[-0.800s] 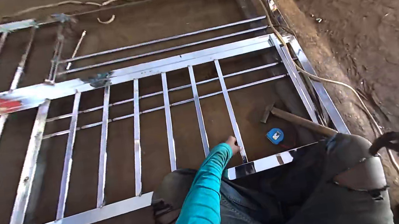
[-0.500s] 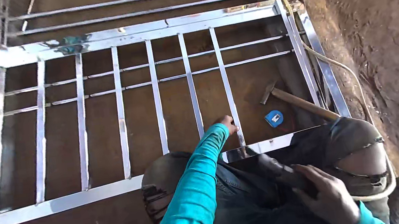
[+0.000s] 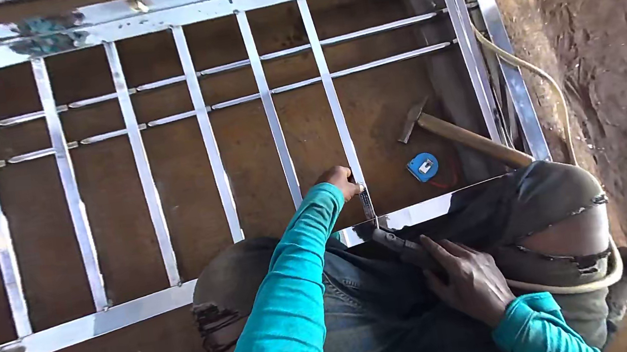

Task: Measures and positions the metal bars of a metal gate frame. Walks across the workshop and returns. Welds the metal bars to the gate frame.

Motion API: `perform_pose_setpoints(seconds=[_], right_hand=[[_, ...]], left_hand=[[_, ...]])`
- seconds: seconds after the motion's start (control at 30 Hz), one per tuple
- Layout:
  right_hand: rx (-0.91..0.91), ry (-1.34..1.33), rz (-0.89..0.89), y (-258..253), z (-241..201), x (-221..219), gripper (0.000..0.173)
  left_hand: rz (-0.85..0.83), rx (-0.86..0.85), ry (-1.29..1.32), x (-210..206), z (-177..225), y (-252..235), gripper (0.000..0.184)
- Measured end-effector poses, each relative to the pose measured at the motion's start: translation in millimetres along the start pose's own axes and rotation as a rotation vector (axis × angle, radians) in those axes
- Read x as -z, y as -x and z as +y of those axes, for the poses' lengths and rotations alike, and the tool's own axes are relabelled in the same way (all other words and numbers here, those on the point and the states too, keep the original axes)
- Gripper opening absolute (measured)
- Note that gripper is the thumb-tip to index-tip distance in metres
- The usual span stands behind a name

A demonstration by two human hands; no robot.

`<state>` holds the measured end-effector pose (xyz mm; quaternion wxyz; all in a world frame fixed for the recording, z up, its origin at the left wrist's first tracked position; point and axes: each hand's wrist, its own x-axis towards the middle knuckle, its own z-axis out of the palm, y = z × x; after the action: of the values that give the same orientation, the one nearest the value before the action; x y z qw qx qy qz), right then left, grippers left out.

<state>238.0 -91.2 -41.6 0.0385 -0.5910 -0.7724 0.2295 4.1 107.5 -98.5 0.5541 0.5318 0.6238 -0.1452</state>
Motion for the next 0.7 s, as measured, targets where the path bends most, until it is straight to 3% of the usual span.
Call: perform_pose_setpoints(seconds=[0.7], right_hand=[[0.011, -0.001, -0.017, -2.4, 1.7, -1.0, 0.049]], left_hand=[[-0.005, 0.015, -0.020, 2.1, 3.9, 2.4, 0.037]])
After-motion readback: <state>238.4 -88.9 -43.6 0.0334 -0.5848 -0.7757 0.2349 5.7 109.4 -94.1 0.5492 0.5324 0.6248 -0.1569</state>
